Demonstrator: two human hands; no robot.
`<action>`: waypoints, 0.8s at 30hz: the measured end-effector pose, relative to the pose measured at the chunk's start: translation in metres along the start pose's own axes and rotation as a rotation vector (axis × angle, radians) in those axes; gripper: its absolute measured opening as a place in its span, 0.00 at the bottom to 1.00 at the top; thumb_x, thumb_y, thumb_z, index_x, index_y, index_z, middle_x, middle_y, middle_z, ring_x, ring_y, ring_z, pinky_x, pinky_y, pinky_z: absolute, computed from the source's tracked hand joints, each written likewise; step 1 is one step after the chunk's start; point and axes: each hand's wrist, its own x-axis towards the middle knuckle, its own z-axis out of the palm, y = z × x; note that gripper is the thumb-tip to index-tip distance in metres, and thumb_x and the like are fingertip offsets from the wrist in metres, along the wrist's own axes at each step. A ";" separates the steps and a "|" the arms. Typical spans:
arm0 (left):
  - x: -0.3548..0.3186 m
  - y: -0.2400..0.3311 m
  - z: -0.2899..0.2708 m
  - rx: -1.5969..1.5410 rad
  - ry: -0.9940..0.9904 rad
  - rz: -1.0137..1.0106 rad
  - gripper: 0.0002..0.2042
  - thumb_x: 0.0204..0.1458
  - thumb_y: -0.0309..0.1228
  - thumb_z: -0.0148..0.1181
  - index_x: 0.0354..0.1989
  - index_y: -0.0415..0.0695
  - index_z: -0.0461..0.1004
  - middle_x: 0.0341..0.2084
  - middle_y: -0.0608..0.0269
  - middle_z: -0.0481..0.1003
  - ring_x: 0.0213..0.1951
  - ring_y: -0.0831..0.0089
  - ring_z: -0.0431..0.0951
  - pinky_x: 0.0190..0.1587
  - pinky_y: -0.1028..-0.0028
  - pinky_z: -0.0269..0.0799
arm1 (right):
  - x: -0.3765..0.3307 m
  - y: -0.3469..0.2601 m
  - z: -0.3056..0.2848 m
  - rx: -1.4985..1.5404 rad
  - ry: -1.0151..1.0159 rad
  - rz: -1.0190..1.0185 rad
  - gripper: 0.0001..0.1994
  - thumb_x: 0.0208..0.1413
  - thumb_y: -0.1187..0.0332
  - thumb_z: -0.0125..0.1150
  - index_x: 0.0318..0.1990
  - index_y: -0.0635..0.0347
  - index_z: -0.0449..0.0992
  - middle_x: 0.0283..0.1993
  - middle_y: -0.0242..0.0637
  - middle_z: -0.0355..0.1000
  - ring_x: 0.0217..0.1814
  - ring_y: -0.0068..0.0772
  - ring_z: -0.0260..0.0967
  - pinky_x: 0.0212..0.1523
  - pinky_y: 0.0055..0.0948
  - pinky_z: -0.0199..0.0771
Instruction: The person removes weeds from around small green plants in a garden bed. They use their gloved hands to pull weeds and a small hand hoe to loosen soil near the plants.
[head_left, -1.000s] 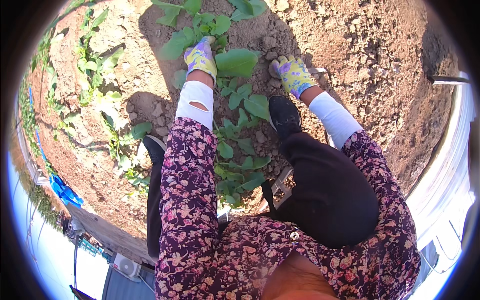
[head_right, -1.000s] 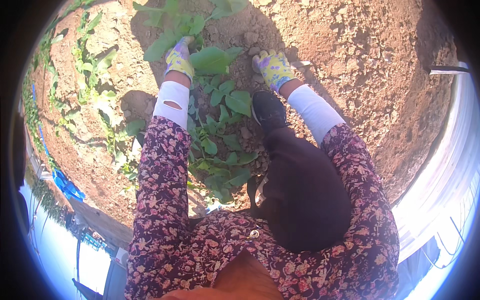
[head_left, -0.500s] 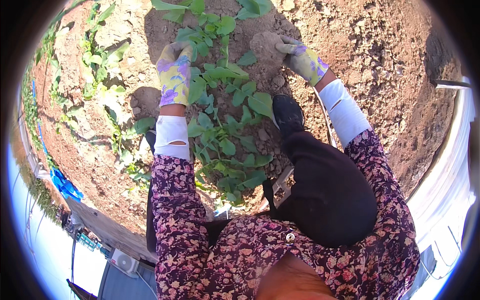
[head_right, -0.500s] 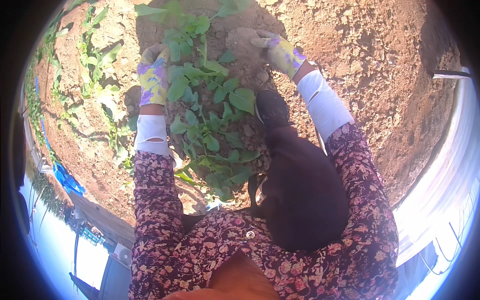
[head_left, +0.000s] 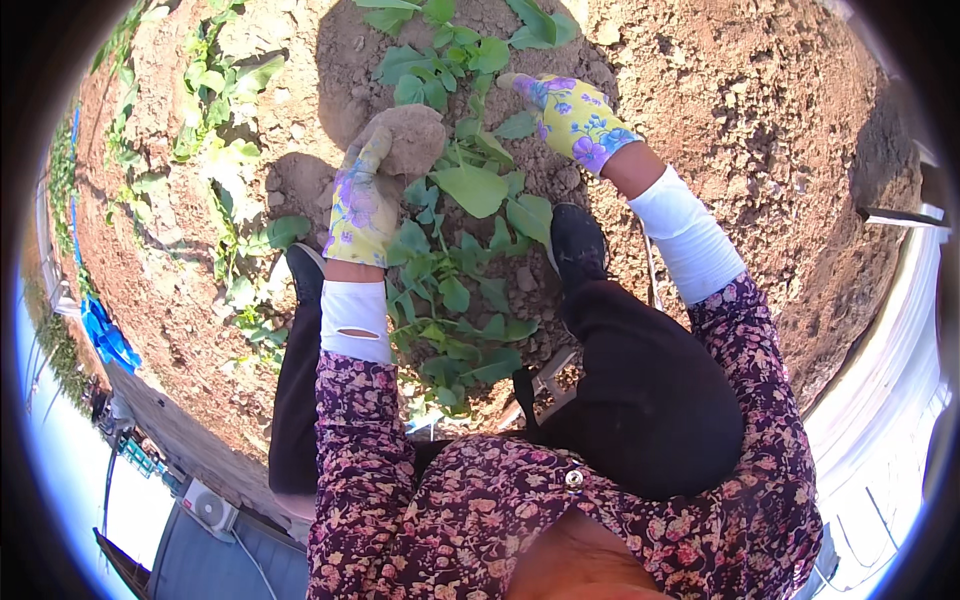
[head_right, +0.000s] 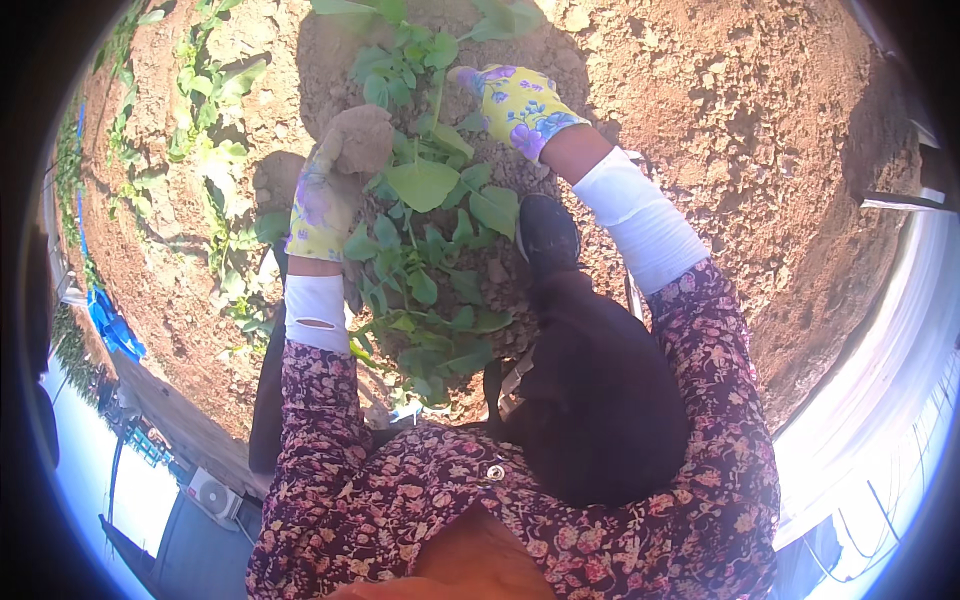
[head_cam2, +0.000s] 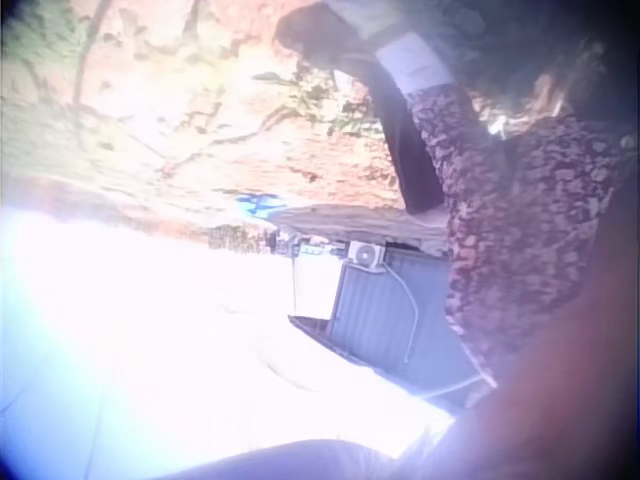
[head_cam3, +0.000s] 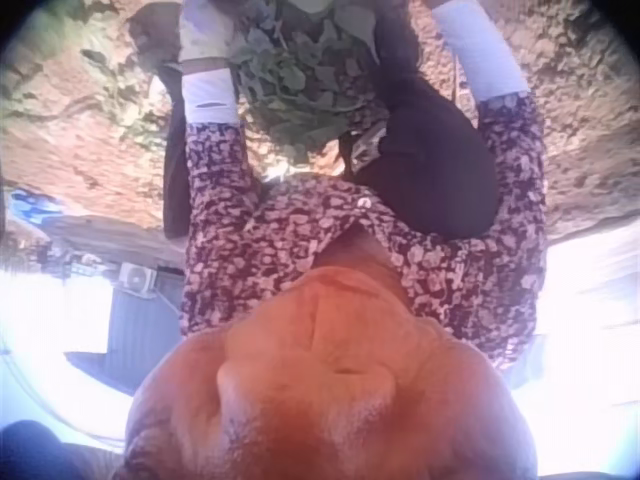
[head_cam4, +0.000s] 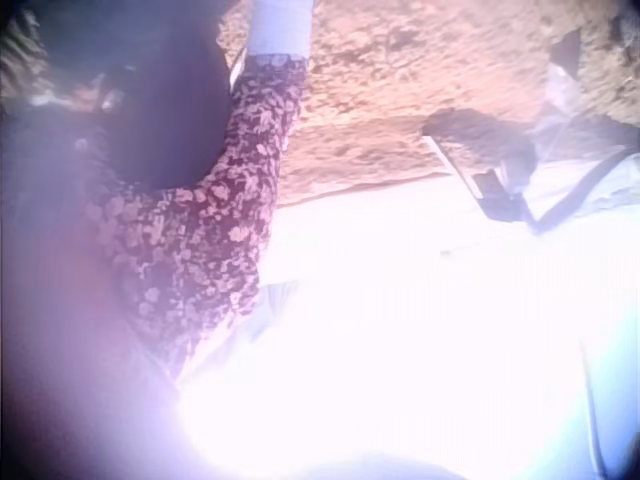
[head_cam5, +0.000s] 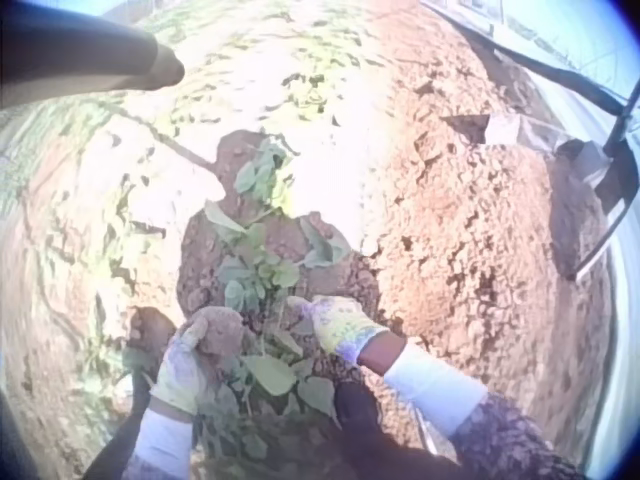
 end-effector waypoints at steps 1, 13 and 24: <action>0.003 -0.001 -0.015 0.003 0.076 0.014 0.18 0.53 0.31 0.55 0.50 0.37 0.66 0.44 0.55 0.72 0.47 0.65 0.73 0.49 0.66 0.70 | 0.000 -0.003 0.006 -0.138 -0.120 0.013 0.29 0.47 0.76 0.54 0.60 0.45 0.60 0.40 0.45 0.72 0.42 0.48 0.71 0.40 0.39 0.72; 0.040 -0.026 -0.053 0.053 0.324 0.026 0.14 0.49 0.29 0.58 0.45 0.38 0.71 0.41 0.56 0.74 0.40 0.66 0.76 0.42 0.70 0.74 | 0.037 -0.027 0.028 -0.126 -0.328 -0.042 0.31 0.49 0.75 0.50 0.62 0.41 0.56 0.48 0.44 0.70 0.49 0.44 0.69 0.47 0.40 0.69; 0.054 -0.040 -0.003 0.556 0.260 -0.211 0.17 0.49 0.29 0.57 0.49 0.41 0.70 0.45 0.58 0.72 0.45 0.70 0.72 0.46 0.72 0.69 | 0.060 0.049 0.039 -0.256 0.371 -0.338 0.17 0.52 0.70 0.56 0.51 0.61 0.69 0.42 0.36 0.72 0.40 0.25 0.70 0.44 0.27 0.71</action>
